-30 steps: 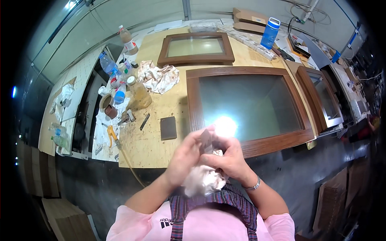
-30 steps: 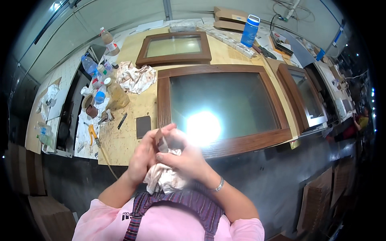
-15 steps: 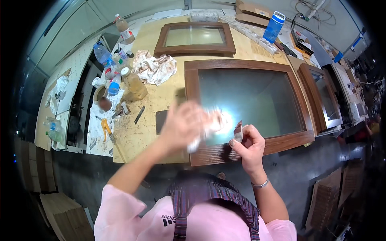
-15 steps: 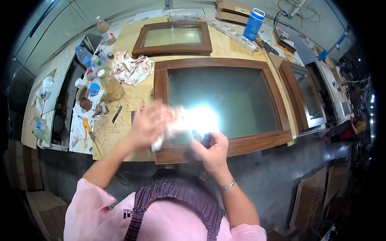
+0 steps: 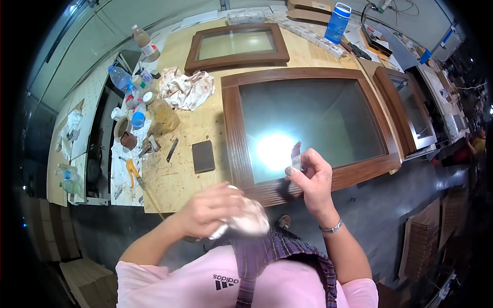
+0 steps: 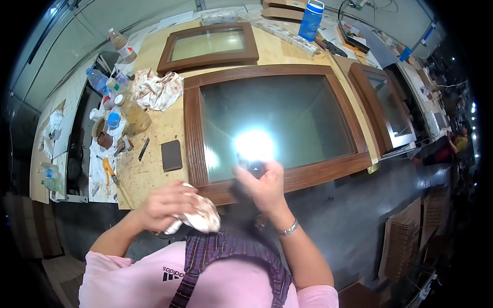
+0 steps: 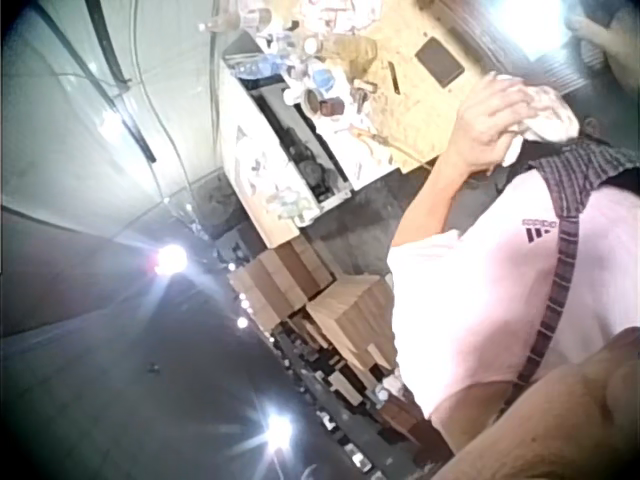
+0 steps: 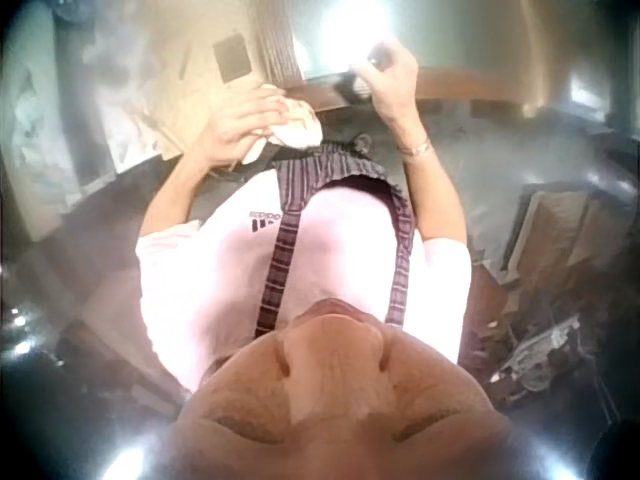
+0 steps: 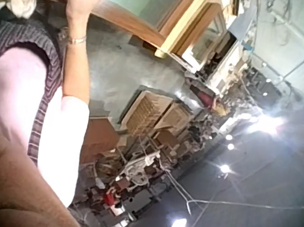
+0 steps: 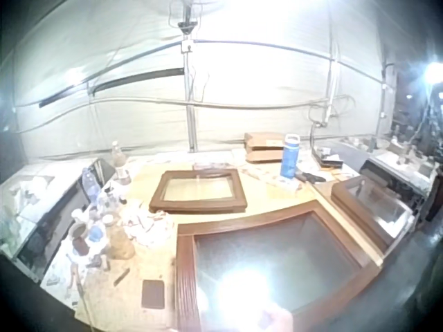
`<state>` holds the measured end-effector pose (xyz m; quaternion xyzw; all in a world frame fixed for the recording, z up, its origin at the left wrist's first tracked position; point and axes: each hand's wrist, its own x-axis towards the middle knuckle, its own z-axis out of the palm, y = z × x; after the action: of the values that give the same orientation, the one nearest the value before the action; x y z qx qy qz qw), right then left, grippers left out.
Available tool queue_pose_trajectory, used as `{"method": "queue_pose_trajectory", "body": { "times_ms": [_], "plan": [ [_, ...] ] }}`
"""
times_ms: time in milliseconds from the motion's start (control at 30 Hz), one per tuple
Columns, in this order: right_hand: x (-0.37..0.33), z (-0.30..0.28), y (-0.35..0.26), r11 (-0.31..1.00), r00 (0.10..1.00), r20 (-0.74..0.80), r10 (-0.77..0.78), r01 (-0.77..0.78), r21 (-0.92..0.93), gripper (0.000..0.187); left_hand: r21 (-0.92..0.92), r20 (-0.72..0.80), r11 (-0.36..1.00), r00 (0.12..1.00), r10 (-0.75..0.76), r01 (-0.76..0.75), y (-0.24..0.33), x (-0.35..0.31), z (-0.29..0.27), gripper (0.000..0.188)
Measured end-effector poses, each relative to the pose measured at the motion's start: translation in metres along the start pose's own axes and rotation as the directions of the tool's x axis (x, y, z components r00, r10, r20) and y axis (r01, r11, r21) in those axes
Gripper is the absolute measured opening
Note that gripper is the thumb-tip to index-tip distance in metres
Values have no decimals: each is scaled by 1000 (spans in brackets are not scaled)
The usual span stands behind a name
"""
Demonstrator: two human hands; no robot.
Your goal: The person wipes and sands the wooden frames of glass cabinet doors using a cloth and a sanding block, then uses a screwdriver to tighten components on the frames.
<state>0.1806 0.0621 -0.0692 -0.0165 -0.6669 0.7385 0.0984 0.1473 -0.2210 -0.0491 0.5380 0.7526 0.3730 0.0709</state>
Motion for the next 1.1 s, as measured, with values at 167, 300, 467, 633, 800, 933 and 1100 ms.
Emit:
{"method": "queue_pose_trajectory", "body": {
  "times_ms": [167,300,467,633,800,933,1100],
  "plan": [
    [1,-2,-6,992,999,44,-30,35,-118,30,161,-385,969,916,-112,186,-10,40,-7,21],
    [4,-3,-7,995,998,55,-29,34,-94,26,428,-299,879,951,-81,210,-49,80,25,20],
    [5,3,-5,995,995,97,-9,19,-101,22,538,-505,745,859,-90,394,-100,113,-4,19],
    [6,-10,11,998,1000,14,-9,10,-54,24,492,-365,833,929,-67,254,-29,80,47,23],
    [2,-9,4,993,997,72,36,-27,-116,26,429,-458,808,868,-191,404,-63,96,22,18],
    [-2,-5,5,993,997,71,8,0,-120,21,339,-606,779,756,-247,527,-153,135,-21,22],
    [6,0,9,986,1000,8,3,-2,-165,21,421,-495,833,860,-122,360,-193,172,-49,23]
  ]
}}
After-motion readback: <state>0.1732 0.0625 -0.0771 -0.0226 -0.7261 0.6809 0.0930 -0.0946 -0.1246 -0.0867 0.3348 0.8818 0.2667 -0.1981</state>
